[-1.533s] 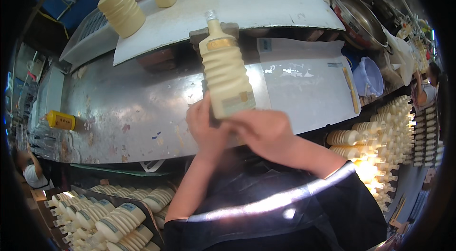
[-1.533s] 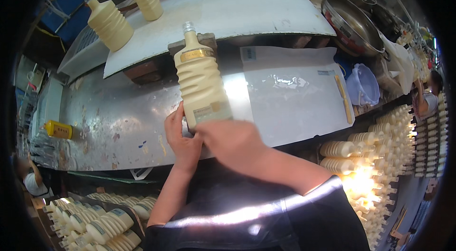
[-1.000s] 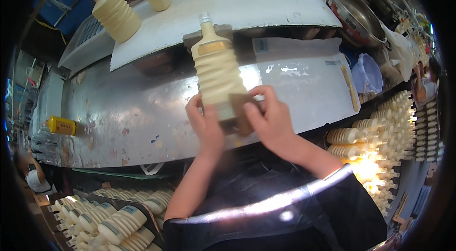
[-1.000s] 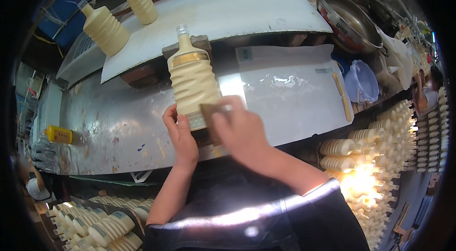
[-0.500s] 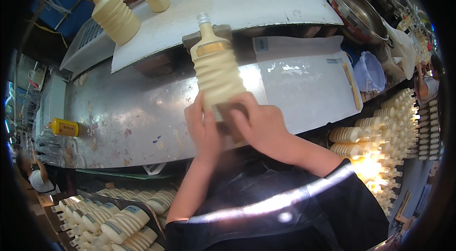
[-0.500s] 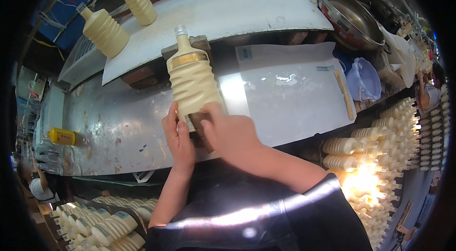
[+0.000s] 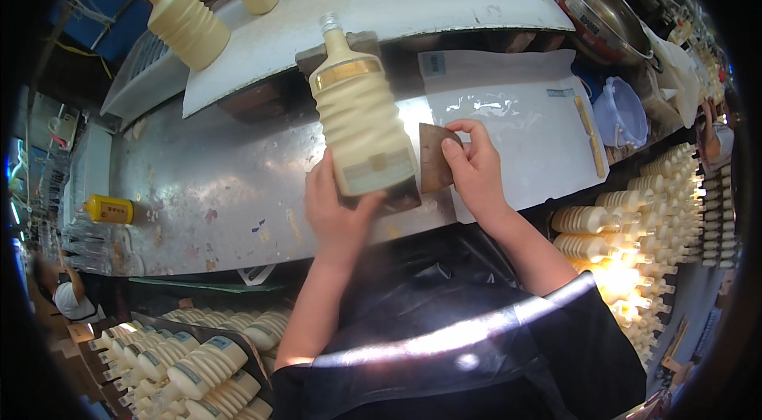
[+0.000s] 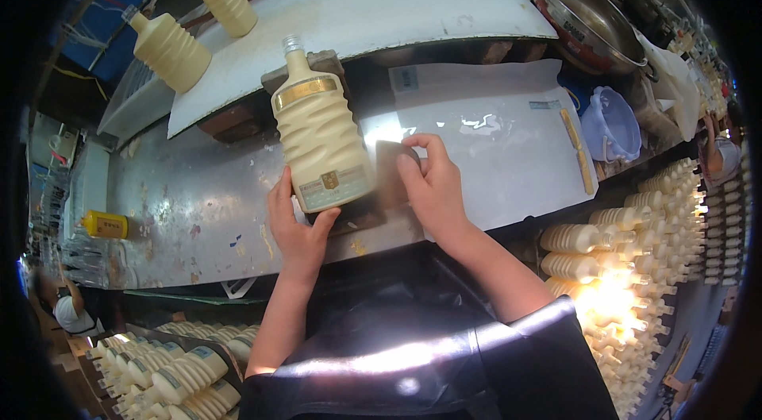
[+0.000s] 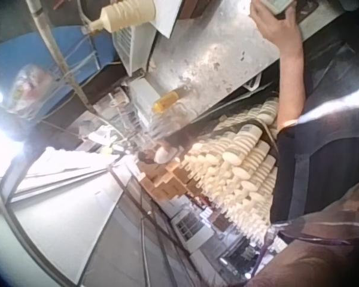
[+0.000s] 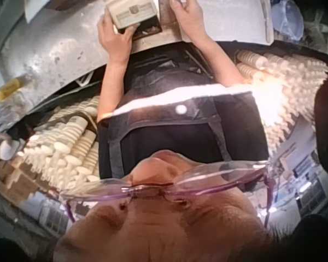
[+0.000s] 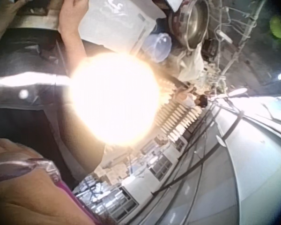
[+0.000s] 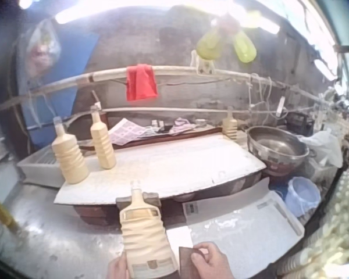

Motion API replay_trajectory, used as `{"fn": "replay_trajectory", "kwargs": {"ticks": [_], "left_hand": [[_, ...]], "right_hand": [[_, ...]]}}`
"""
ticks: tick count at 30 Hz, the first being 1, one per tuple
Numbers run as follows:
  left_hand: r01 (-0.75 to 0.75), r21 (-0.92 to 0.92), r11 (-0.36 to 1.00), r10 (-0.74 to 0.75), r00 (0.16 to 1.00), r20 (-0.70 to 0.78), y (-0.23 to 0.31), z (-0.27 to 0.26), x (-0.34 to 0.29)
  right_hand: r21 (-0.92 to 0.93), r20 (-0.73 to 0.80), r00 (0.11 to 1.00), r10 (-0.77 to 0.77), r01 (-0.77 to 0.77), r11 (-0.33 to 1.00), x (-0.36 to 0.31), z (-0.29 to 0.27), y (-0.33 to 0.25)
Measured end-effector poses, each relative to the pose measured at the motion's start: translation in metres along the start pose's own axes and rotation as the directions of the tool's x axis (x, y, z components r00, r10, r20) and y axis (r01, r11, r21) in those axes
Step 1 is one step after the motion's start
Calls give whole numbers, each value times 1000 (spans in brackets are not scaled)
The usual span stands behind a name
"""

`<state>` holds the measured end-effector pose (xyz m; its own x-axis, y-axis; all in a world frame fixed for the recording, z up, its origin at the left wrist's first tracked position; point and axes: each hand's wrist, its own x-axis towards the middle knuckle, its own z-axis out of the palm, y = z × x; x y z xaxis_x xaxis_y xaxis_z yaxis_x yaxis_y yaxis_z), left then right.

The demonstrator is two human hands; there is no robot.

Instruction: The person sands the surface of a plastic bottle with a sanding block, then applies a label to the bottle. The person repeats this process for multiple bottles, placing the finished bottles on a nearby rack.

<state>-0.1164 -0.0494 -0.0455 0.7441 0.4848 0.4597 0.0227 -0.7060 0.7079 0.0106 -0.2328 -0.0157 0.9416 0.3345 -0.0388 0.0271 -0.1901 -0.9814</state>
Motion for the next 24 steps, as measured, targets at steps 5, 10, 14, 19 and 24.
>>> {"fn": "replay_trajectory", "kwargs": {"ticks": [5,10,14,19,24], "left_hand": [[220,-239,946,-233,972,-28,-5,14,4],[297,-277,914,-297,954,42,5,19,6],[269,-426,864,-270,961,60,-3,21,-1],[355,-677,645,-382,917,116,5,15,4],[461,-600,654,-474,868,149,4,15,14]], "right_hand": [[-332,300,904,-303,397,856,-26,26,-48],[-380,203,948,-243,305,873,-18,19,-16],[-343,143,987,-78,123,931,-10,1,6],[-212,84,992,-94,110,971,-19,4,-21],[-370,299,895,-332,430,824,-33,37,-51]]}}
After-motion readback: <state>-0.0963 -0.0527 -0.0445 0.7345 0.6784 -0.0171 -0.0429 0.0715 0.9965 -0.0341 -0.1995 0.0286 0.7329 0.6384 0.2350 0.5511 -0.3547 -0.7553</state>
